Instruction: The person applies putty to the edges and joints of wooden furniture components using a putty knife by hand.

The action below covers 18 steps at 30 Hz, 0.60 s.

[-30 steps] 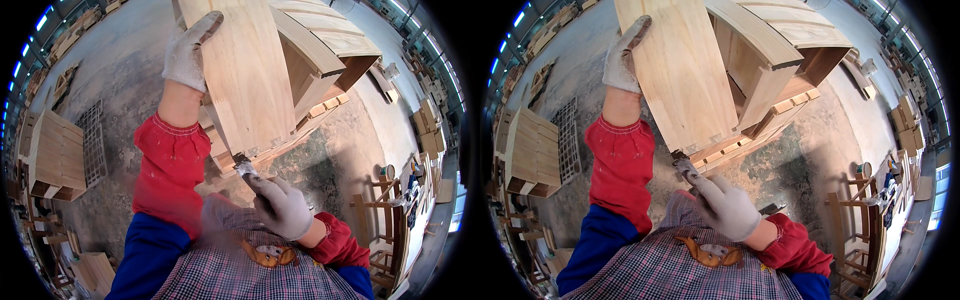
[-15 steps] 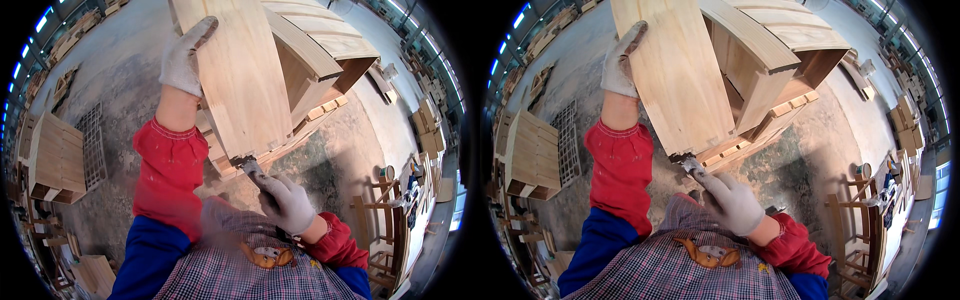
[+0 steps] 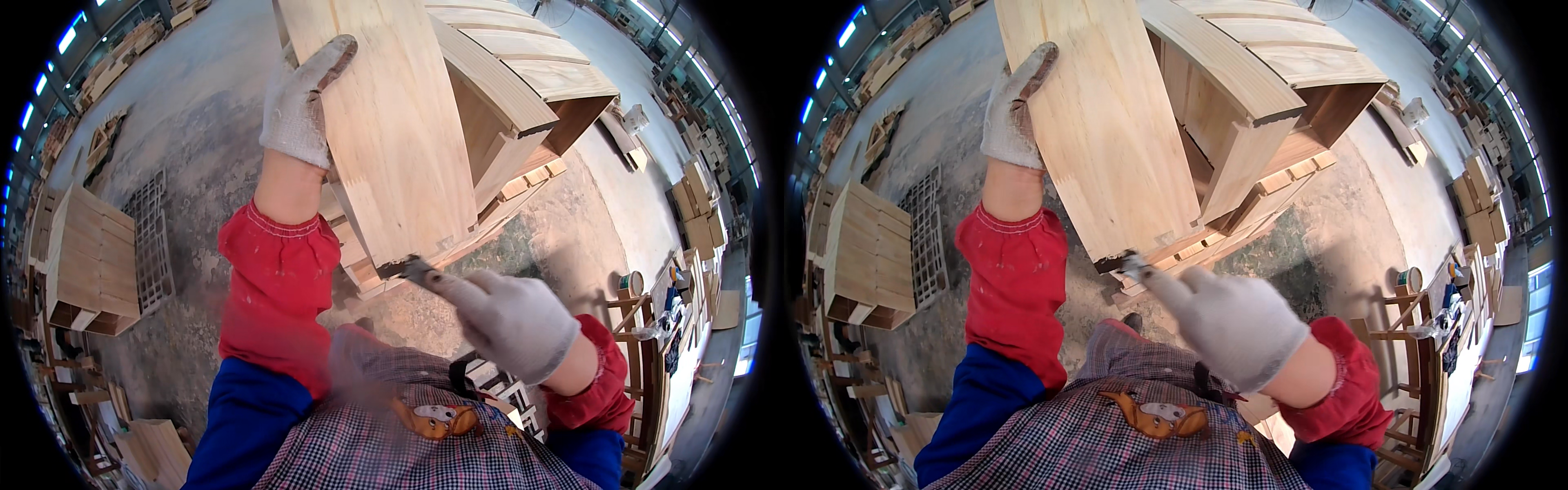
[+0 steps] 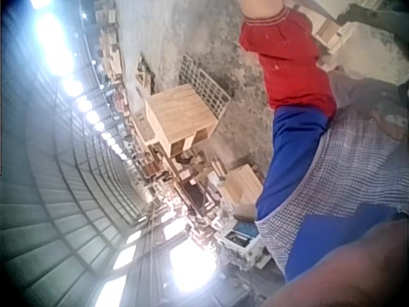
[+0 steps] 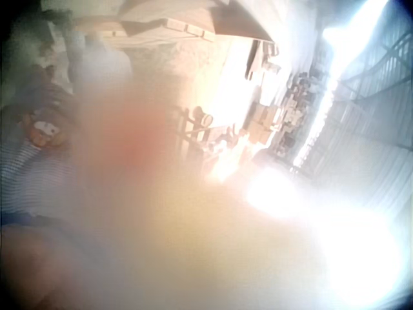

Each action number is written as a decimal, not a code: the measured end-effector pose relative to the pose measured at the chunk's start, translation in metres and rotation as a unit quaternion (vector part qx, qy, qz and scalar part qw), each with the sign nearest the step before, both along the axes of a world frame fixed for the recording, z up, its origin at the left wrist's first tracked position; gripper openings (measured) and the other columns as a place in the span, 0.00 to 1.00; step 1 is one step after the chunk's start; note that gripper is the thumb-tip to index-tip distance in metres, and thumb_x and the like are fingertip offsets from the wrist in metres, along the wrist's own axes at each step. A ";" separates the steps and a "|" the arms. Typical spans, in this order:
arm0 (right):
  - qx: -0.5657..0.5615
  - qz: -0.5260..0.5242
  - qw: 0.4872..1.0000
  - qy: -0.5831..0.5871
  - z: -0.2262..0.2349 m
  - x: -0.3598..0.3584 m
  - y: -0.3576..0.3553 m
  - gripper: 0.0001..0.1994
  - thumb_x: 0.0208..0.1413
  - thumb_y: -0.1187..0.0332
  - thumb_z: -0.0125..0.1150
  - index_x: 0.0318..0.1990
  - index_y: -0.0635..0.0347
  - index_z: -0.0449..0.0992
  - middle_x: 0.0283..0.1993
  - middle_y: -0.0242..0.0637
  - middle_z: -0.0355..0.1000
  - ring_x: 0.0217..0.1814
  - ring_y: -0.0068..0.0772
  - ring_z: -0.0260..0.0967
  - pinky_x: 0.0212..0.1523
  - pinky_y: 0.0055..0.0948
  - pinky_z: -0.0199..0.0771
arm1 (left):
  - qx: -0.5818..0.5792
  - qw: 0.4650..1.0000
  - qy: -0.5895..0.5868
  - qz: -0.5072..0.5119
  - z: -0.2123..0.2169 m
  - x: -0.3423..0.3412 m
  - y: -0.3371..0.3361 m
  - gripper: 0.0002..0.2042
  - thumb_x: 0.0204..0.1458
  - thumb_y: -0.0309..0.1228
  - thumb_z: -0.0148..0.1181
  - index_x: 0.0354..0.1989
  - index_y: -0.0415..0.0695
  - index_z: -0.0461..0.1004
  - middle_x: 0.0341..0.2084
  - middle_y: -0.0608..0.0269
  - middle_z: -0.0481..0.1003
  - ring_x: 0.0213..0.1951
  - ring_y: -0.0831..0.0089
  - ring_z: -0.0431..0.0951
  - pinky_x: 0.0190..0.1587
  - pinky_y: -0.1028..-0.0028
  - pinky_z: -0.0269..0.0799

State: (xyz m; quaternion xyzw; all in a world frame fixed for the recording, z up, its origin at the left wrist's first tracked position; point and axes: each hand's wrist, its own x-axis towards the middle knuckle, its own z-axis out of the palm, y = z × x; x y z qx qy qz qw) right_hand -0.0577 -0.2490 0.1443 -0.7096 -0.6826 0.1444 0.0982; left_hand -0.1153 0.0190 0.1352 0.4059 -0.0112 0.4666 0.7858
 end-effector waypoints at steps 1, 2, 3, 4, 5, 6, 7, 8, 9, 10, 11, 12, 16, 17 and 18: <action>-0.011 -0.010 1.000 0.002 0.002 0.007 -0.004 0.23 0.46 0.74 0.55 0.53 0.59 0.66 0.30 0.40 0.68 0.25 0.40 0.69 0.25 0.33 0.71 | 0.012 1.000 0.011 0.007 0.001 0.000 0.000 0.17 0.48 0.27 0.60 0.45 0.33 0.70 0.39 0.52 0.75 0.41 0.64 0.78 0.40 0.67 0.78; 0.008 -0.018 0.999 -0.030 0.005 0.011 -0.010 0.22 0.47 0.75 0.54 0.53 0.59 0.67 0.30 0.40 0.69 0.26 0.39 0.70 0.27 0.34 0.72 | 0.023 0.999 0.023 0.014 0.002 -0.001 0.000 0.16 0.48 0.27 0.60 0.45 0.33 0.70 0.39 0.52 0.75 0.41 0.64 0.78 0.40 0.67 0.78; -0.001 -0.038 0.999 -0.031 0.007 0.014 -0.014 0.21 0.47 0.75 0.54 0.53 0.60 0.67 0.30 0.40 0.69 0.26 0.40 0.70 0.27 0.34 0.72 | 0.011 1.000 0.024 0.017 0.001 -0.002 0.000 0.16 0.48 0.27 0.60 0.44 0.33 0.70 0.39 0.52 0.75 0.41 0.64 0.78 0.41 0.68 0.78; -0.010 -0.061 0.998 -0.031 0.009 0.015 -0.018 0.21 0.47 0.76 0.53 0.52 0.60 0.67 0.30 0.40 0.69 0.27 0.40 0.71 0.28 0.35 0.72 | -0.001 1.000 0.026 0.017 0.001 -0.001 -0.002 0.16 0.48 0.27 0.60 0.44 0.33 0.70 0.39 0.52 0.75 0.41 0.65 0.78 0.41 0.68 0.78; -0.019 -0.083 0.996 -0.030 0.009 0.015 -0.021 0.21 0.47 0.76 0.53 0.52 0.61 0.67 0.30 0.41 0.69 0.27 0.40 0.71 0.29 0.35 0.72 | -0.013 0.999 0.028 0.017 0.000 -0.001 -0.003 0.16 0.48 0.27 0.60 0.44 0.32 0.70 0.39 0.52 0.75 0.41 0.65 0.78 0.41 0.68 0.78; 0.027 -0.074 0.997 0.014 0.003 0.013 -0.024 0.21 0.47 0.77 0.53 0.52 0.62 0.67 0.30 0.42 0.69 0.26 0.43 0.71 0.28 0.35 0.73 | -0.011 1.000 0.015 0.008 -0.002 -0.001 0.000 0.16 0.48 0.27 0.60 0.44 0.32 0.70 0.39 0.52 0.75 0.41 0.65 0.78 0.41 0.68 0.77; 0.053 -0.066 0.996 0.034 -0.003 0.008 -0.027 0.22 0.47 0.76 0.53 0.54 0.61 0.66 0.29 0.41 0.68 0.25 0.41 0.70 0.26 0.34 0.72 | -0.009 1.000 0.002 -0.001 -0.002 -0.002 0.003 0.16 0.48 0.27 0.60 0.44 0.32 0.70 0.39 0.52 0.75 0.41 0.65 0.78 0.41 0.68 0.77; 0.077 -0.062 0.994 0.054 -0.012 0.002 -0.028 0.23 0.48 0.75 0.53 0.55 0.60 0.64 0.29 0.40 0.67 0.25 0.40 0.69 0.24 0.34 0.71 | -0.008 1.000 -0.012 -0.014 -0.003 0.000 0.004 0.16 0.48 0.27 0.60 0.44 0.32 0.70 0.39 0.52 0.75 0.41 0.65 0.78 0.41 0.68 0.77; 0.101 -0.057 0.991 0.074 -0.021 -0.003 -0.027 0.24 0.48 0.74 0.53 0.57 0.59 0.63 0.28 0.40 0.66 0.24 0.38 0.68 0.23 0.33 0.71 | -0.008 1.000 -0.008 -0.016 -0.003 0.001 0.005 0.16 0.48 0.26 0.60 0.44 0.32 0.70 0.39 0.52 0.75 0.41 0.64 0.77 0.41 0.68 0.77; 0.137 -0.061 0.983 0.109 -0.030 -0.008 -0.024 0.26 0.48 0.75 0.54 0.58 0.59 0.62 0.28 0.42 0.65 0.24 0.42 0.68 0.23 0.35 0.70 | -0.006 1.000 -0.003 -0.018 -0.002 0.001 0.004 0.16 0.48 0.26 0.59 0.44 0.32 0.70 0.39 0.51 0.75 0.41 0.64 0.77 0.41 0.68 0.77; 0.148 -0.072 0.979 0.121 -0.036 -0.012 -0.021 0.26 0.48 0.75 0.54 0.58 0.60 0.62 0.28 0.42 0.65 0.24 0.43 0.68 0.23 0.35 0.70 | -0.004 1.000 0.002 -0.017 -0.001 0.001 0.004 0.16 0.48 0.26 0.59 0.44 0.32 0.70 0.39 0.51 0.75 0.41 0.64 0.77 0.42 0.68 0.77; 0.159 -0.083 0.975 0.133 -0.041 -0.017 -0.018 0.26 0.48 0.75 0.54 0.57 0.60 0.63 0.28 0.43 0.65 0.24 0.43 0.68 0.23 0.35 0.70 | -0.008 1.000 0.000 -0.007 0.000 0.001 0.004 0.16 0.48 0.26 0.59 0.44 0.32 0.70 0.39 0.51 0.75 0.42 0.64 0.77 0.42 0.68 0.76; 0.199 -0.113 0.960 0.163 -0.061 -0.029 -0.005 0.26 0.47 0.74 0.57 0.57 0.60 0.63 0.30 0.43 0.65 0.25 0.43 0.68 0.24 0.36 0.69 | -0.026 1.000 0.007 0.016 -0.003 0.003 0.006 0.15 0.48 0.25 0.59 0.44 0.31 0.70 0.41 0.50 0.74 0.44 0.63 0.76 0.45 0.67 0.75; 0.217 -0.117 0.954 0.169 -0.067 -0.029 -0.004 0.26 0.47 0.74 0.57 0.57 0.60 0.63 0.30 0.43 0.65 0.25 0.43 0.68 0.23 0.36 0.69 | -0.026 0.999 0.011 0.018 -0.003 0.003 0.006 0.15 0.48 0.25 0.59 0.44 0.31 0.71 0.41 0.50 0.74 0.45 0.63 0.75 0.45 0.67 0.75; 0.213 -0.117 0.956 0.163 -0.069 -0.031 -0.005 0.26 0.47 0.74 0.57 0.57 0.60 0.63 0.30 0.43 0.65 0.25 0.43 0.68 0.23 0.36 0.69 | -0.027 1.000 0.006 0.011 -0.004 0.003 0.007 0.15 0.48 0.25 0.58 0.44 0.30 0.71 0.42 0.49 0.74 0.45 0.63 0.75 0.46 0.67 0.75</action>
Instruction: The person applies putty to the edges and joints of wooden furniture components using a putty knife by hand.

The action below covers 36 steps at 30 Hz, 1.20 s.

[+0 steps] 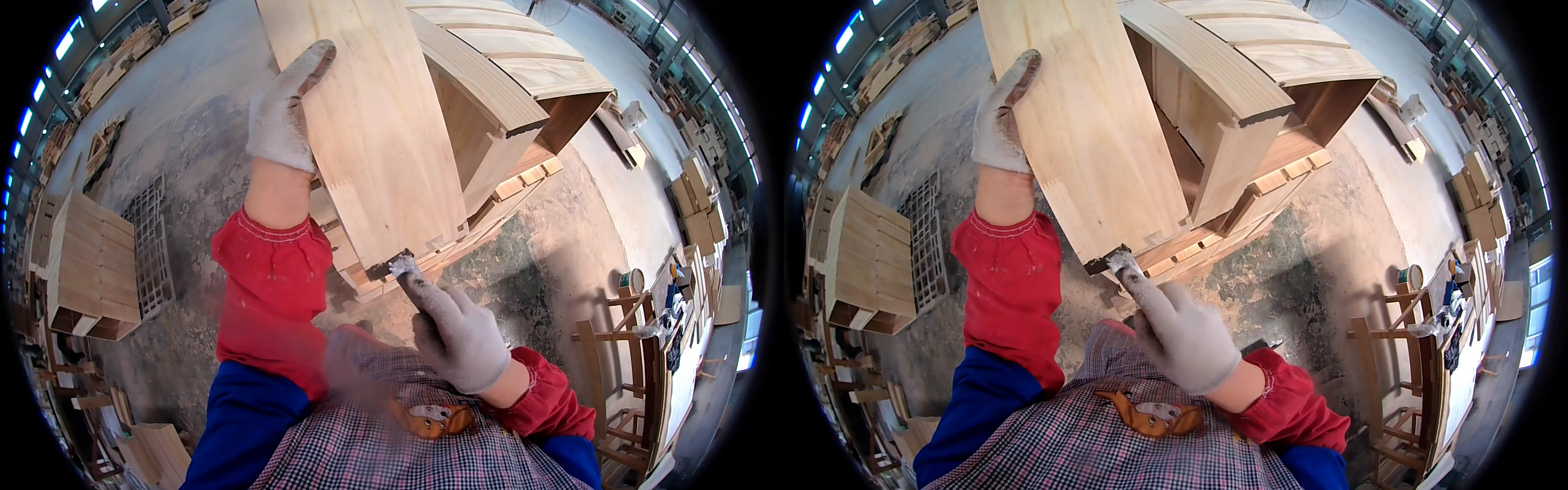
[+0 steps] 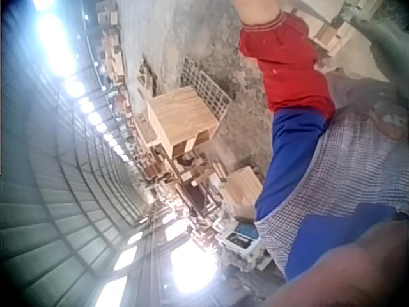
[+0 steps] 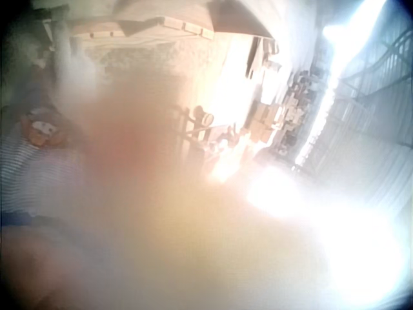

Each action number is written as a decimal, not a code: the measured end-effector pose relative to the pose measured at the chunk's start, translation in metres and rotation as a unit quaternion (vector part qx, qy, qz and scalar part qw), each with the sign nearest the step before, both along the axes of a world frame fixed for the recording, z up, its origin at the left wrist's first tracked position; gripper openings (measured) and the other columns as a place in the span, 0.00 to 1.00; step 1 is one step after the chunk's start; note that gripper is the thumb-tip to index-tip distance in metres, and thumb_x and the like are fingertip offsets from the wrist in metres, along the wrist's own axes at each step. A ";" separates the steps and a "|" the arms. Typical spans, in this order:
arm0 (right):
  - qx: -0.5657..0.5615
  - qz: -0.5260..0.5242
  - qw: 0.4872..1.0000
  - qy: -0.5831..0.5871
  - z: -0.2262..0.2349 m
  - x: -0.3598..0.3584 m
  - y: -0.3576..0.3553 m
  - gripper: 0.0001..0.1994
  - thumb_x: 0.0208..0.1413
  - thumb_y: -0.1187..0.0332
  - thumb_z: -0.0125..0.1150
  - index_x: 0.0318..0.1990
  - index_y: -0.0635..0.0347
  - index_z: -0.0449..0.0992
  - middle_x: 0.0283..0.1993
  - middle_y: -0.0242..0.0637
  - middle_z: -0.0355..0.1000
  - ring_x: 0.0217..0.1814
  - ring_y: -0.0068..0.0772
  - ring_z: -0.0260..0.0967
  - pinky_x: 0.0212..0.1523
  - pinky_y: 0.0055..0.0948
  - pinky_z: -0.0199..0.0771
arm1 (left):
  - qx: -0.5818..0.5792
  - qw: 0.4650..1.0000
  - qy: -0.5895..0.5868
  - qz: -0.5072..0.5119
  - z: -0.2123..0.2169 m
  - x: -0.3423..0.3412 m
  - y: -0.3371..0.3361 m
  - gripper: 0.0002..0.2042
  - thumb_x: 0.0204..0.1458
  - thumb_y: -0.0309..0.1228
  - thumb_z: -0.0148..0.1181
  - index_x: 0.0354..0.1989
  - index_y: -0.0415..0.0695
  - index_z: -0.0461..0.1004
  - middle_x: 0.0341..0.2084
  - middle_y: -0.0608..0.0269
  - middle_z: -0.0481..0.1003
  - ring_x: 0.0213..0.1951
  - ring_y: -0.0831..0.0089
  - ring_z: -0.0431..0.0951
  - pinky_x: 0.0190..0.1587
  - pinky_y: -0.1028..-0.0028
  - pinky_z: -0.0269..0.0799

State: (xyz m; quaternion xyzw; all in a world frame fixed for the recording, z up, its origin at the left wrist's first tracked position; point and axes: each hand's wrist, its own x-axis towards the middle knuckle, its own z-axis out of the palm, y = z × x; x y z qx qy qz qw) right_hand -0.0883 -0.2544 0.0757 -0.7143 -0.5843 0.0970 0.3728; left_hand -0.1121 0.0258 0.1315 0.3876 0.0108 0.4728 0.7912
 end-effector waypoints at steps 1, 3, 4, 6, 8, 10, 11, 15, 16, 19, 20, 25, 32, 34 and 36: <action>-0.005 0.001 1.000 -0.006 -0.002 -0.001 -0.001 0.26 0.46 0.74 0.58 0.57 0.60 0.63 0.30 0.43 0.65 0.25 0.44 0.68 0.23 0.36 0.69 | -0.001 1.000 -0.006 -0.004 -0.002 0.000 0.003 0.15 0.49 0.26 0.58 0.44 0.30 0.71 0.43 0.49 0.74 0.46 0.62 0.75 0.46 0.67 0.75; -0.012 0.006 1.000 -0.002 0.000 -0.001 -0.003 0.26 0.46 0.74 0.58 0.57 0.60 0.63 0.30 0.43 0.65 0.25 0.44 0.68 0.23 0.36 0.69 | 0.007 1.000 -0.020 -0.015 -0.006 -0.001 0.008 0.15 0.50 0.26 0.56 0.44 0.29 0.71 0.44 0.48 0.73 0.47 0.61 0.75 0.47 0.66 0.75; -0.014 0.011 1.000 0.007 0.006 0.000 -0.006 0.26 0.46 0.75 0.58 0.57 0.60 0.64 0.30 0.43 0.65 0.25 0.44 0.68 0.23 0.36 0.69 | 0.017 0.999 -0.029 -0.021 -0.008 -0.001 0.009 0.15 0.51 0.26 0.55 0.45 0.29 0.71 0.44 0.48 0.73 0.47 0.61 0.75 0.48 0.66 0.74; 0.005 0.013 1.000 0.019 0.007 0.001 -0.005 0.26 0.46 0.75 0.58 0.57 0.60 0.64 0.30 0.43 0.66 0.25 0.44 0.68 0.23 0.36 0.69 | 0.028 0.999 -0.030 -0.013 -0.009 -0.003 0.011 0.15 0.52 0.26 0.54 0.45 0.28 0.70 0.45 0.47 0.73 0.48 0.61 0.74 0.49 0.67 0.74; 0.046 0.002 0.999 0.027 0.001 0.004 0.000 0.26 0.46 0.76 0.57 0.56 0.60 0.64 0.30 0.43 0.66 0.25 0.44 0.69 0.24 0.36 0.69 | 0.030 0.999 -0.014 0.008 -0.008 0.000 0.008 0.15 0.53 0.26 0.52 0.46 0.27 0.70 0.45 0.46 0.72 0.48 0.61 0.74 0.49 0.67 0.74; 0.034 -0.003 0.999 0.015 -0.010 0.006 0.000 0.25 0.46 0.76 0.57 0.56 0.60 0.65 0.30 0.43 0.66 0.25 0.45 0.69 0.24 0.36 0.69 | 0.008 1.000 -0.023 -0.008 -0.007 0.000 0.008 0.15 0.53 0.25 0.53 0.46 0.28 0.70 0.45 0.47 0.72 0.48 0.61 0.74 0.49 0.67 0.74; 0.029 -0.004 1.000 0.009 -0.013 0.007 0.000 0.25 0.46 0.77 0.57 0.55 0.60 0.65 0.30 0.43 0.66 0.25 0.45 0.69 0.24 0.36 0.69 | -0.002 1.000 -0.027 -0.015 -0.006 0.000 0.008 0.15 0.53 0.25 0.53 0.46 0.28 0.70 0.45 0.47 0.72 0.48 0.61 0.74 0.49 0.67 0.74; 0.025 -0.005 0.999 0.029 -0.003 0.007 -0.006 0.23 0.43 0.80 0.57 0.51 0.62 0.67 0.29 0.44 0.68 0.26 0.44 0.69 0.26 0.33 0.70 | 0.013 0.999 0.016 0.026 -0.002 -0.001 0.003 0.15 0.52 0.25 0.54 0.46 0.29 0.70 0.44 0.48 0.73 0.48 0.61 0.74 0.48 0.66 0.75; 0.041 -0.009 0.998 0.038 0.000 0.006 -0.005 0.23 0.43 0.80 0.57 0.51 0.62 0.68 0.29 0.44 0.68 0.25 0.43 0.69 0.26 0.33 0.70 | 0.008 0.999 0.029 0.035 0.003 -0.001 -0.003 0.15 0.52 0.26 0.54 0.46 0.29 0.70 0.44 0.49 0.73 0.47 0.61 0.74 0.47 0.66 0.75; 0.072 -0.004 0.997 0.038 -0.014 0.013 0.001 0.24 0.43 0.79 0.58 0.52 0.61 0.68 0.29 0.44 0.67 0.25 0.44 0.69 0.25 0.34 0.69 | -0.012 1.000 0.017 0.021 0.002 0.000 -0.004 0.14 0.51 0.26 0.55 0.45 0.30 0.70 0.44 0.49 0.73 0.47 0.61 0.74 0.47 0.65 0.75; 0.080 0.000 0.996 0.033 -0.019 0.015 0.003 0.24 0.44 0.79 0.58 0.53 0.60 0.67 0.29 0.44 0.67 0.25 0.44 0.69 0.24 0.34 0.69 | -0.020 1.000 0.004 0.009 0.001 0.001 -0.002 0.14 0.51 0.26 0.55 0.45 0.30 0.70 0.44 0.49 0.73 0.47 0.62 0.74 0.47 0.65 0.76; 0.062 0.006 0.998 0.031 -0.016 0.015 -0.007 0.23 0.44 0.79 0.57 0.52 0.60 0.68 0.30 0.44 0.67 0.26 0.44 0.69 0.25 0.34 0.69 | 0.005 1.000 0.001 0.004 -0.003 -0.001 0.005 0.14 0.51 0.26 0.55 0.44 0.31 0.71 0.44 0.49 0.72 0.49 0.62 0.73 0.47 0.64 0.76; 0.069 0.014 0.997 0.020 -0.024 0.019 0.003 0.24 0.43 0.79 0.58 0.52 0.60 0.68 0.30 0.44 0.67 0.26 0.44 0.69 0.25 0.34 0.69 | 0.002 1.000 0.008 0.022 -0.004 0.001 0.004 0.14 0.52 0.26 0.55 0.45 0.30 0.70 0.45 0.48 0.72 0.51 0.61 0.72 0.50 0.63 0.74; 0.070 0.013 0.997 0.010 -0.023 0.019 -0.006 0.23 0.43 0.79 0.58 0.51 0.60 0.68 0.30 0.43 0.67 0.25 0.45 0.69 0.25 0.34 0.69 | 0.003 1.000 0.003 0.013 -0.002 0.001 0.003 0.15 0.52 0.26 0.55 0.45 0.30 0.70 0.46 0.48 0.71 0.50 0.61 0.72 0.50 0.63 0.73; 0.079 0.015 0.997 0.007 -0.021 0.019 -0.007 0.23 0.43 0.79 0.58 0.51 0.60 0.68 0.29 0.43 0.67 0.25 0.44 0.69 0.24 0.34 0.69 | 0.001 1.000 -0.005 0.005 -0.005 -0.001 0.005 0.15 0.52 0.26 0.55 0.46 0.30 0.69 0.46 0.48 0.71 0.50 0.61 0.72 0.50 0.64 0.73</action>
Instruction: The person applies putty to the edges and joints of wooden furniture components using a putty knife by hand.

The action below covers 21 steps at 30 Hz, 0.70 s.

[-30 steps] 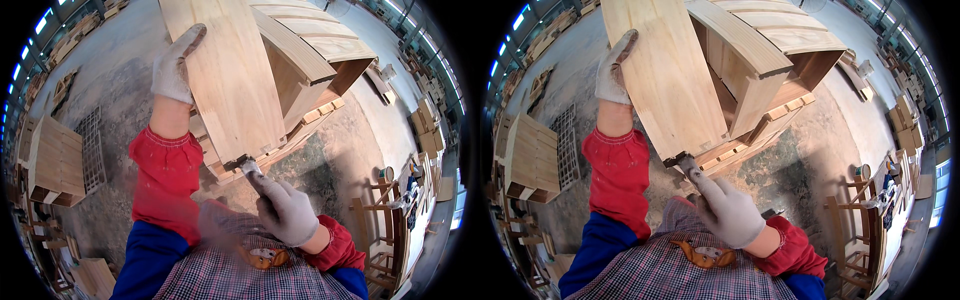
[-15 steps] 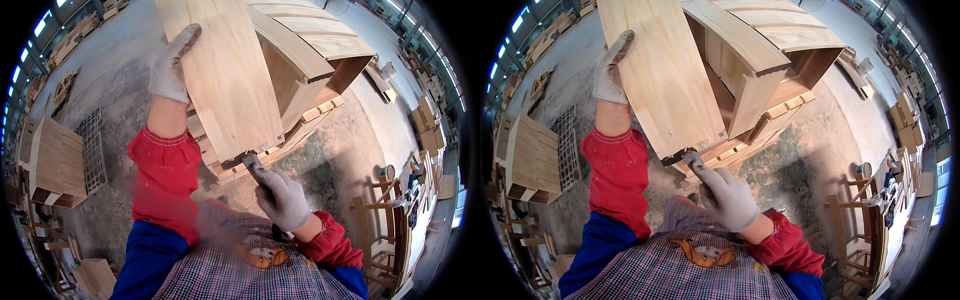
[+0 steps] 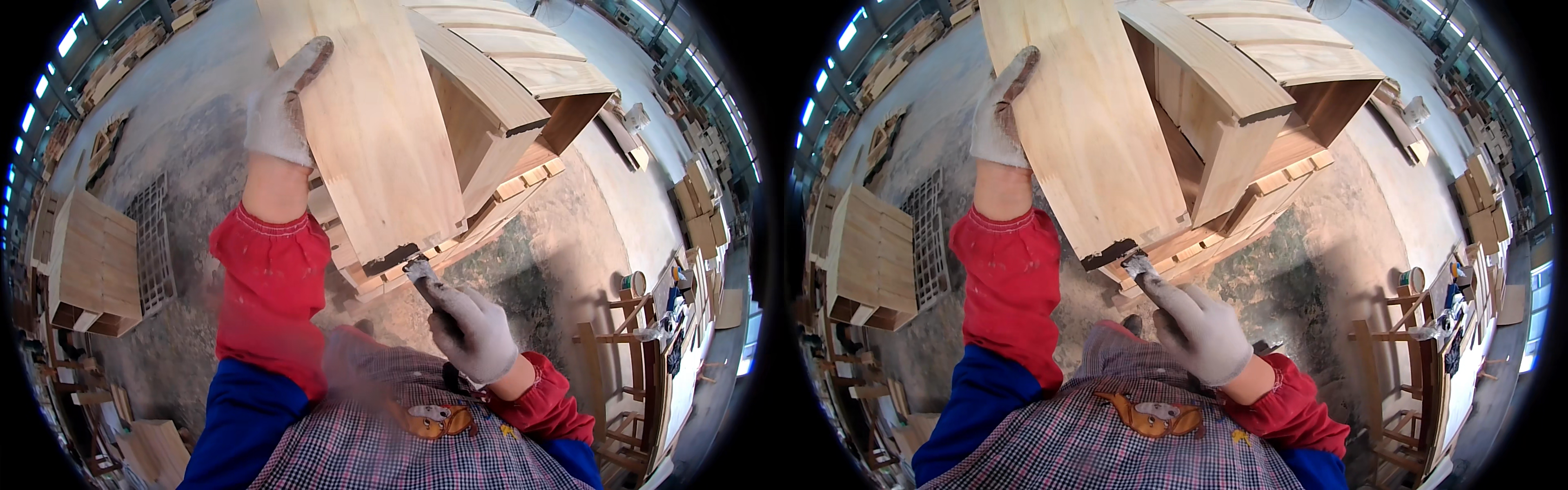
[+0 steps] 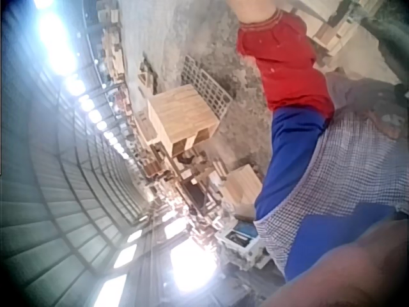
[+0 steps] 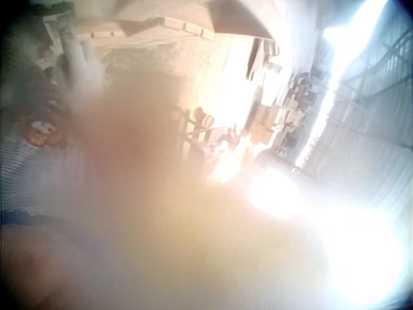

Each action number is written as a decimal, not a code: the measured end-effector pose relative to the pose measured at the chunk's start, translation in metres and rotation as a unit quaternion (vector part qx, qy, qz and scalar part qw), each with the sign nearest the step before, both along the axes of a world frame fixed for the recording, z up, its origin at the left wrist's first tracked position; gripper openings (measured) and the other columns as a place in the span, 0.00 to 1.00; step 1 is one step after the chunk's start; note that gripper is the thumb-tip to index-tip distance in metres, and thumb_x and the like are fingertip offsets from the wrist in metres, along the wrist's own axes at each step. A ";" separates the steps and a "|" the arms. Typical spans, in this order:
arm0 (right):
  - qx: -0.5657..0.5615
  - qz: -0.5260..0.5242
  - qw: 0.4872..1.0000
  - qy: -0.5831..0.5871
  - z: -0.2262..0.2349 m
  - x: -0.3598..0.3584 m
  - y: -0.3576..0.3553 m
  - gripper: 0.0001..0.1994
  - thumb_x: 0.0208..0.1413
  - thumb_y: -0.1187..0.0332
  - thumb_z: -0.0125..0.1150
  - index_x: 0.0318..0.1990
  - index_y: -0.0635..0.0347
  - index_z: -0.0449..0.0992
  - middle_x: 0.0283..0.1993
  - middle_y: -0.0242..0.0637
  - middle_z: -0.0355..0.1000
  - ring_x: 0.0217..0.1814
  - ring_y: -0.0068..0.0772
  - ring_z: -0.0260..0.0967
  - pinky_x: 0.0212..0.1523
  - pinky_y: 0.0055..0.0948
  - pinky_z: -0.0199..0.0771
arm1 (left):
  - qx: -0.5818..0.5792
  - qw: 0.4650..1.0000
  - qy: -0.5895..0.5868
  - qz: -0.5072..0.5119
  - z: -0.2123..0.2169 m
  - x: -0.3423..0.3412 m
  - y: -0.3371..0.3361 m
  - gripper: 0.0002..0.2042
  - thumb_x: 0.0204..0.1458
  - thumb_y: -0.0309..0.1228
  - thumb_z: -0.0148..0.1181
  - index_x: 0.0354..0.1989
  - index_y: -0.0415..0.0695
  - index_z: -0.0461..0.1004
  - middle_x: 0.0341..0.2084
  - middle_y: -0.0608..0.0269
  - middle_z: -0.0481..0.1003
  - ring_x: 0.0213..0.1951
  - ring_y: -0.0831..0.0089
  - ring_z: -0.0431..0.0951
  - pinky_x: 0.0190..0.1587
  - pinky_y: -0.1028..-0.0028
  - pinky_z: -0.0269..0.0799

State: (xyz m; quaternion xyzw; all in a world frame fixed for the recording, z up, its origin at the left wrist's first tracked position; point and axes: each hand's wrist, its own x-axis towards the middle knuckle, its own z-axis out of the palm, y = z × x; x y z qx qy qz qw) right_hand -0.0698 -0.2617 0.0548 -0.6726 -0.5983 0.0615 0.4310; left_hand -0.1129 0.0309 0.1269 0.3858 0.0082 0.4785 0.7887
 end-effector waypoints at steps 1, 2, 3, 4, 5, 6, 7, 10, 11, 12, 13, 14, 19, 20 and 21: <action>0.009 -0.001 1.000 0.003 0.002 0.000 0.001 0.23 0.43 0.79 0.58 0.51 0.60 0.68 0.29 0.43 0.67 0.25 0.44 0.69 0.24 0.34 0.69 | -0.002 1.000 -0.005 -0.008 -0.002 0.001 0.002 0.16 0.52 0.26 0.55 0.47 0.30 0.69 0.46 0.48 0.71 0.50 0.61 0.72 0.50 0.64 0.73; 0.018 -0.003 1.000 0.005 0.003 0.000 0.003 0.23 0.43 0.79 0.58 0.51 0.60 0.68 0.29 0.43 0.67 0.24 0.44 0.69 0.24 0.33 0.69 | -0.003 1.000 -0.010 -0.016 -0.003 0.001 0.004 0.16 0.51 0.26 0.55 0.47 0.30 0.69 0.46 0.48 0.71 0.49 0.61 0.72 0.50 0.64 0.73; 0.012 0.000 1.000 0.008 -0.001 0.001 0.005 0.23 0.43 0.79 0.58 0.51 0.59 0.68 0.29 0.43 0.67 0.24 0.44 0.69 0.24 0.33 0.69 | -0.016 0.999 -0.009 -0.030 -0.004 0.001 0.006 0.16 0.52 0.26 0.55 0.47 0.30 0.68 0.46 0.48 0.72 0.50 0.61 0.72 0.50 0.64 0.73; 0.006 0.003 1.000 0.010 -0.010 0.005 0.009 0.23 0.43 0.79 0.58 0.51 0.59 0.69 0.29 0.42 0.67 0.24 0.44 0.69 0.24 0.33 0.69 | -0.027 0.999 -0.010 -0.044 -0.002 0.001 0.006 0.16 0.52 0.26 0.55 0.47 0.30 0.68 0.45 0.48 0.72 0.50 0.61 0.72 0.50 0.64 0.73; 0.001 0.006 1.000 0.011 -0.014 0.007 0.011 0.23 0.42 0.80 0.58 0.51 0.59 0.69 0.29 0.42 0.67 0.24 0.44 0.69 0.23 0.33 0.69 | -0.039 0.998 -0.010 -0.058 0.000 0.001 0.006 0.16 0.52 0.26 0.55 0.47 0.30 0.68 0.45 0.48 0.72 0.50 0.61 0.72 0.49 0.64 0.73; 0.005 0.008 1.000 0.004 -0.015 0.008 0.009 0.24 0.42 0.79 0.58 0.52 0.59 0.68 0.29 0.42 0.67 0.24 0.43 0.69 0.24 0.33 0.69 | -0.029 0.999 -0.001 -0.037 0.001 0.002 0.004 0.16 0.51 0.26 0.55 0.47 0.30 0.68 0.45 0.48 0.72 0.49 0.61 0.72 0.49 0.65 0.74; 0.009 0.012 1.000 -0.003 -0.017 0.009 0.005 0.24 0.42 0.79 0.58 0.52 0.58 0.68 0.29 0.42 0.67 0.24 0.43 0.69 0.24 0.33 0.70 | -0.020 1.000 0.008 -0.014 0.005 0.001 -0.003 0.16 0.51 0.26 0.55 0.47 0.30 0.68 0.45 0.48 0.72 0.49 0.61 0.73 0.49 0.65 0.74; -0.001 0.031 0.999 -0.024 -0.010 0.013 -0.002 0.25 0.43 0.78 0.58 0.53 0.58 0.67 0.29 0.41 0.67 0.24 0.42 0.69 0.24 0.34 0.70 | -0.019 1.000 0.011 0.003 0.006 0.001 -0.004 0.16 0.50 0.26 0.57 0.46 0.30 0.69 0.44 0.49 0.72 0.48 0.62 0.73 0.48 0.66 0.74; -0.008 0.038 0.999 -0.030 -0.004 0.011 -0.005 0.25 0.44 0.77 0.58 0.53 0.57 0.67 0.28 0.41 0.67 0.24 0.42 0.69 0.24 0.34 0.70 | -0.024 1.000 0.008 0.000 0.005 0.001 -0.003 0.16 0.49 0.26 0.57 0.46 0.30 0.69 0.44 0.49 0.72 0.48 0.62 0.73 0.47 0.66 0.74; -0.033 0.057 0.997 -0.048 0.005 0.009 -0.004 0.25 0.44 0.76 0.59 0.54 0.57 0.67 0.28 0.40 0.67 0.24 0.41 0.69 0.23 0.34 0.70 | -0.014 1.000 0.008 0.004 0.004 0.001 -0.003 0.16 0.49 0.26 0.58 0.45 0.30 0.69 0.44 0.49 0.72 0.48 0.62 0.73 0.47 0.66 0.74; -0.057 0.076 0.993 -0.064 0.015 0.009 -0.002 0.25 0.45 0.74 0.59 0.55 0.57 0.66 0.28 0.40 0.66 0.24 0.41 0.69 0.23 0.34 0.69 | -0.004 1.000 0.008 0.007 0.002 0.002 -0.002 0.16 0.49 0.26 0.58 0.45 0.30 0.69 0.44 0.49 0.73 0.48 0.62 0.73 0.47 0.66 0.74; -0.081 0.094 0.989 -0.082 0.026 0.008 0.002 0.25 0.45 0.73 0.59 0.55 0.56 0.65 0.27 0.40 0.66 0.24 0.41 0.69 0.22 0.34 0.69 | 0.006 1.000 0.007 0.010 0.001 0.002 -0.002 0.16 0.49 0.26 0.58 0.45 0.30 0.69 0.44 0.49 0.73 0.48 0.62 0.73 0.47 0.66 0.74; -0.175 0.115 0.953 -0.220 0.066 0.014 0.020 0.24 0.47 0.70 0.56 0.55 0.52 0.65 0.26 0.36 0.66 0.24 0.36 0.70 0.20 0.31 0.69 | -0.027 1.000 0.002 -0.015 0.003 0.004 0.003 0.16 0.49 0.26 0.57 0.45 0.30 0.69 0.44 0.48 0.72 0.49 0.62 0.73 0.47 0.65 0.75; -0.192 0.116 0.941 -0.255 0.072 0.017 0.022 0.24 0.47 0.70 0.56 0.55 0.50 0.65 0.25 0.35 0.66 0.24 0.35 0.70 0.20 0.30 0.69 | -0.031 0.999 -0.003 -0.025 0.001 0.004 0.005 0.15 0.49 0.26 0.57 0.45 0.30 0.70 0.43 0.48 0.72 0.49 0.62 0.73 0.47 0.65 0.75; -0.215 0.107 0.933 -0.267 0.080 0.021 0.023 0.24 0.47 0.70 0.55 0.55 0.48 0.65 0.25 0.34 0.66 0.24 0.34 0.70 0.20 0.29 0.70 | -0.022 1.000 -0.007 -0.020 -0.001 0.003 0.007 0.15 0.49 0.26 0.57 0.44 0.30 0.70 0.43 0.48 0.72 0.49 0.62 0.73 0.47 0.65 0.76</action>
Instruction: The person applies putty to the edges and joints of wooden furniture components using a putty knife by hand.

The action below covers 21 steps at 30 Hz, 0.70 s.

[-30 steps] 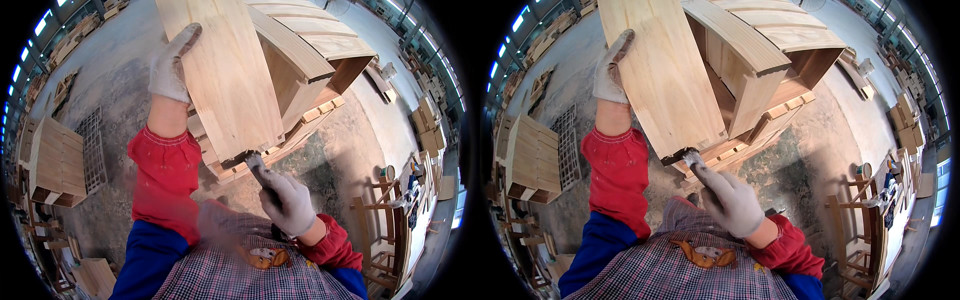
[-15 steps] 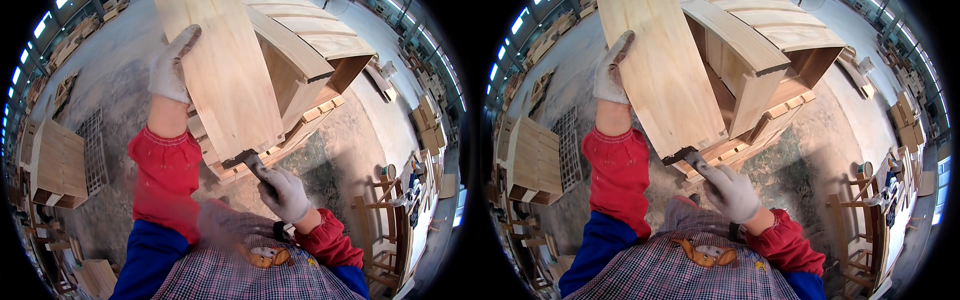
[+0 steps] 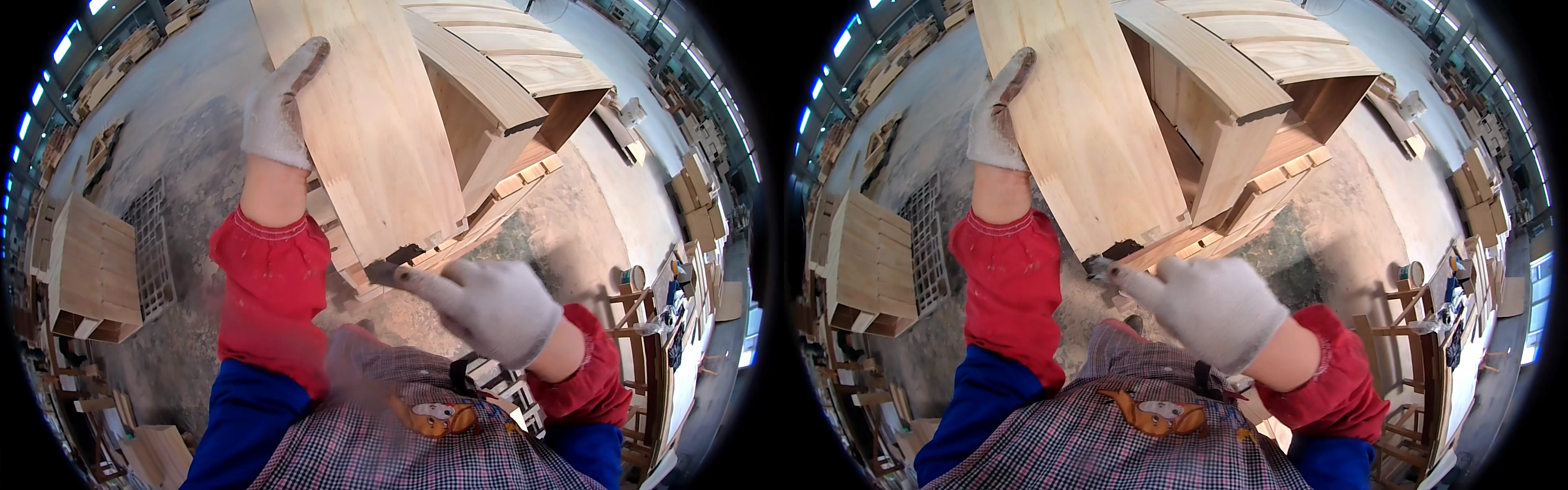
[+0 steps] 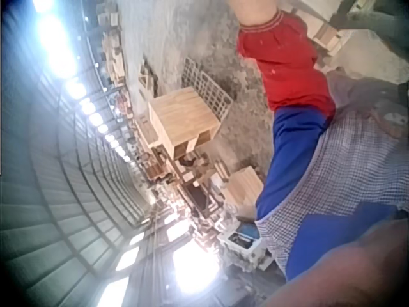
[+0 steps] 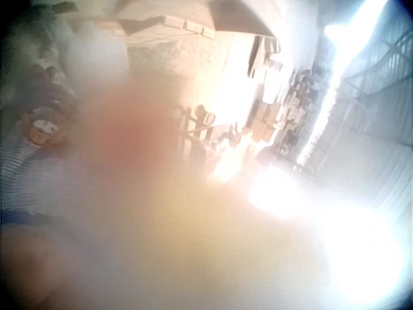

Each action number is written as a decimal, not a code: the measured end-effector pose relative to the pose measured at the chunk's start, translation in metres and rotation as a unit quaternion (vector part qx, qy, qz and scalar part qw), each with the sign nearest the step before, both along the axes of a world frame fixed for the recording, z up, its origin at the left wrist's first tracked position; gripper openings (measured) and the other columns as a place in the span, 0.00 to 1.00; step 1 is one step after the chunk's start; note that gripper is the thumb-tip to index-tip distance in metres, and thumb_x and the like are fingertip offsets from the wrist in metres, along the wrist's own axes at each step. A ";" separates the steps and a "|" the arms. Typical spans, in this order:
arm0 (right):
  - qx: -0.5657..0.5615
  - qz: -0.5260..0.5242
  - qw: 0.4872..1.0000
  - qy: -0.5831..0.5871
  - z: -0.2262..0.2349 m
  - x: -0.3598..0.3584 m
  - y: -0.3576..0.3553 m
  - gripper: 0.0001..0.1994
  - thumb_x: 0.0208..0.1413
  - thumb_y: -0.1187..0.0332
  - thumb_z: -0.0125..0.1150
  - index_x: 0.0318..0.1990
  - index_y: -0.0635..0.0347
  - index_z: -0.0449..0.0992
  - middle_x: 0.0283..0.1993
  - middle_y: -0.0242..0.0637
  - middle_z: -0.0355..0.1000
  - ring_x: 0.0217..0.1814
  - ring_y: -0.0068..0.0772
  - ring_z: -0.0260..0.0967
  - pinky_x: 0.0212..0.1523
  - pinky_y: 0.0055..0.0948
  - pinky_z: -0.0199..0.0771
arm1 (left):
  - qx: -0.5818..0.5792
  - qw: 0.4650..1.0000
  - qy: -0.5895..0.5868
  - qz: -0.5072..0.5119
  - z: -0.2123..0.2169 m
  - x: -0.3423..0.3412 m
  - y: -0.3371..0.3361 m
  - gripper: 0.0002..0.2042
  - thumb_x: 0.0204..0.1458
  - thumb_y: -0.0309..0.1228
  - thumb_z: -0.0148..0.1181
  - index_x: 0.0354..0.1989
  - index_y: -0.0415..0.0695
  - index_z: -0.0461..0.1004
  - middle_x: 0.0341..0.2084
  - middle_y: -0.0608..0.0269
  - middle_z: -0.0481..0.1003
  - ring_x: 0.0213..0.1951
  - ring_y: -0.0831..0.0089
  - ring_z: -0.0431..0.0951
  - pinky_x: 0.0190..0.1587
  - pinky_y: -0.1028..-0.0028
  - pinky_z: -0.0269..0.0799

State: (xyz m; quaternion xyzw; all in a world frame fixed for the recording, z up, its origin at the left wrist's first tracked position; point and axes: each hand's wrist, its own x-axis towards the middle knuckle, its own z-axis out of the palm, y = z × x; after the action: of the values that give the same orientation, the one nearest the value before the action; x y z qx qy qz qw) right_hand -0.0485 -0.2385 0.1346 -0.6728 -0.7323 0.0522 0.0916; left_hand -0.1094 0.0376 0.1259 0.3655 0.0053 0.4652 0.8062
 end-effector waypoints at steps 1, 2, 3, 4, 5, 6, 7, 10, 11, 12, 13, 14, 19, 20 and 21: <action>-0.018 -0.011 1.000 -0.018 0.008 0.006 -0.001 0.24 0.47 0.71 0.55 0.55 0.47 0.65 0.24 0.33 0.67 0.24 0.33 0.70 0.20 0.29 0.70 | 0.010 1.000 -0.005 0.005 -0.001 0.000 0.000 0.15 0.49 0.26 0.57 0.44 0.30 0.70 0.43 0.48 0.72 0.48 0.62 0.73 0.47 0.64 0.76; -0.037 -0.022 0.998 -0.035 0.013 0.013 -0.003 0.23 0.48 0.71 0.54 0.55 0.45 0.65 0.24 0.33 0.67 0.24 0.32 0.70 0.21 0.28 0.71 | 0.020 1.000 -0.009 0.010 -0.001 0.000 -0.001 0.14 0.49 0.25 0.57 0.43 0.30 0.70 0.43 0.48 0.72 0.48 0.61 0.73 0.47 0.64 0.76; -0.026 -0.042 0.998 -0.042 0.014 0.020 -0.006 0.24 0.48 0.72 0.54 0.55 0.42 0.66 0.22 0.32 0.67 0.24 0.31 0.70 0.21 0.29 0.70 | 0.018 1.000 -0.003 0.006 -0.001 -0.001 -0.002 0.14 0.49 0.25 0.57 0.43 0.30 0.71 0.42 0.48 0.73 0.47 0.61 0.74 0.47 0.64 0.76; -0.023 -0.047 0.998 -0.035 0.016 0.028 -0.008 0.24 0.48 0.72 0.54 0.55 0.42 0.66 0.23 0.32 0.67 0.24 0.31 0.70 0.21 0.29 0.70 | 0.018 1.000 0.004 0.004 0.004 -0.006 -0.006 0.14 0.49 0.25 0.57 0.43 0.30 0.71 0.42 0.48 0.73 0.47 0.61 0.74 0.47 0.65 0.76; -0.021 -0.057 0.998 -0.029 0.019 0.036 -0.013 0.24 0.48 0.73 0.54 0.55 0.42 0.67 0.23 0.32 0.67 0.24 0.31 0.70 0.21 0.30 0.70 | 0.017 1.000 0.010 -0.003 0.006 -0.005 -0.009 0.14 0.50 0.25 0.57 0.43 0.29 0.71 0.42 0.48 0.73 0.47 0.61 0.74 0.47 0.65 0.76; -0.019 -0.067 0.997 -0.022 0.021 0.044 -0.018 0.23 0.48 0.73 0.53 0.54 0.42 0.67 0.23 0.32 0.68 0.23 0.31 0.70 0.21 0.30 0.69 | 0.018 1.000 0.002 -0.005 0.004 -0.002 -0.008 0.14 0.49 0.25 0.57 0.43 0.29 0.71 0.41 0.48 0.73 0.46 0.61 0.74 0.47 0.65 0.76; 0.012 -0.060 0.998 -0.026 0.019 0.051 -0.023 0.23 0.48 0.74 0.53 0.54 0.43 0.67 0.24 0.32 0.69 0.23 0.30 0.70 0.21 0.30 0.68 | 0.021 1.000 -0.004 -0.004 0.001 -0.001 -0.005 0.14 0.49 0.25 0.57 0.43 0.29 0.71 0.41 0.48 0.73 0.45 0.61 0.75 0.46 0.65 0.76; 0.005 -0.108 0.993 -0.049 0.021 0.055 -0.036 0.23 0.49 0.74 0.53 0.55 0.47 0.66 0.24 0.35 0.69 0.23 0.33 0.70 0.21 0.30 0.69 | -0.003 1.000 0.013 -0.001 0.000 -0.002 0.002 0.14 0.49 0.25 0.57 0.43 0.29 0.70 0.41 0.49 0.73 0.44 0.62 0.75 0.45 0.66 0.76; 0.034 -0.102 0.994 -0.008 0.015 0.052 -0.038 0.23 0.49 0.74 0.53 0.55 0.49 0.66 0.24 0.35 0.68 0.23 0.34 0.70 0.22 0.30 0.70 | -0.016 1.000 0.024 -0.002 0.001 -0.001 0.002 0.14 0.49 0.25 0.56 0.43 0.30 0.70 0.41 0.49 0.74 0.44 0.62 0.76 0.44 0.66 0.77; 0.063 -0.094 0.993 0.032 0.003 0.045 -0.040 0.23 0.49 0.74 0.53 0.56 0.50 0.66 0.23 0.36 0.68 0.23 0.35 0.69 0.22 0.30 0.70 | -0.007 1.000 0.024 0.006 0.002 -0.001 0.001 0.14 0.49 0.25 0.56 0.44 0.30 0.70 0.41 0.49 0.74 0.44 0.62 0.76 0.44 0.66 0.77; 0.090 -0.090 0.989 0.073 -0.010 0.039 -0.043 0.23 0.49 0.74 0.53 0.56 0.52 0.65 0.23 0.37 0.68 0.22 0.37 0.69 0.22 0.31 0.71 | 0.001 1.000 0.024 0.011 0.002 0.000 -0.002 0.15 0.50 0.25 0.56 0.44 0.31 0.69 0.41 0.49 0.74 0.44 0.62 0.76 0.43 0.66 0.77; 0.094 -0.094 0.984 0.121 -0.016 0.030 -0.043 0.24 0.49 0.74 0.53 0.57 0.55 0.64 0.23 0.38 0.67 0.21 0.40 0.69 0.22 0.31 0.71 | 0.010 1.000 0.024 0.016 0.004 0.000 -0.006 0.15 0.50 0.25 0.56 0.45 0.32 0.69 0.41 0.50 0.74 0.43 0.62 0.76 0.43 0.66 0.77; 0.160 -0.146 0.956 0.197 -0.042 -0.003 -0.029 0.27 0.46 0.75 0.56 0.58 0.56 0.63 0.25 0.41 0.67 0.23 0.42 0.69 0.23 0.35 0.71 | 0.025 1.000 0.012 0.005 0.010 -0.005 -0.013 0.16 0.50 0.25 0.56 0.48 0.34 0.67 0.40 0.51 0.74 0.43 0.62 0.76 0.42 0.66 0.77; 0.187 -0.157 0.948 0.207 -0.051 -0.006 -0.026 0.27 0.46 0.75 0.56 0.58 0.56 0.63 0.25 0.41 0.67 0.23 0.43 0.69 0.23 0.35 0.71 | 0.027 1.000 0.015 0.003 0.010 -0.003 -0.014 0.17 0.50 0.25 0.56 0.48 0.35 0.67 0.41 0.51 0.74 0.42 0.62 0.76 0.42 0.66 0.77; 0.213 -0.160 0.938 0.222 -0.063 -0.007 -0.024 0.28 0.45 0.76 0.57 0.58 0.55 0.63 0.26 0.41 0.68 0.23 0.43 0.69 0.22 0.35 0.70 | 0.020 1.000 0.017 0.004 0.011 0.001 -0.015 0.17 0.49 0.25 0.56 0.48 0.35 0.67 0.41 0.51 0.73 0.42 0.62 0.76 0.42 0.66 0.77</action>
State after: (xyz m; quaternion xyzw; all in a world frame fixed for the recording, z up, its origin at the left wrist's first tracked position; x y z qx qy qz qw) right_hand -0.0559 -0.2626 0.0711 -0.7170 -0.5704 0.0280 0.3998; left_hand -0.1089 0.0224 0.1369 0.3897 0.0112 0.4617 0.7968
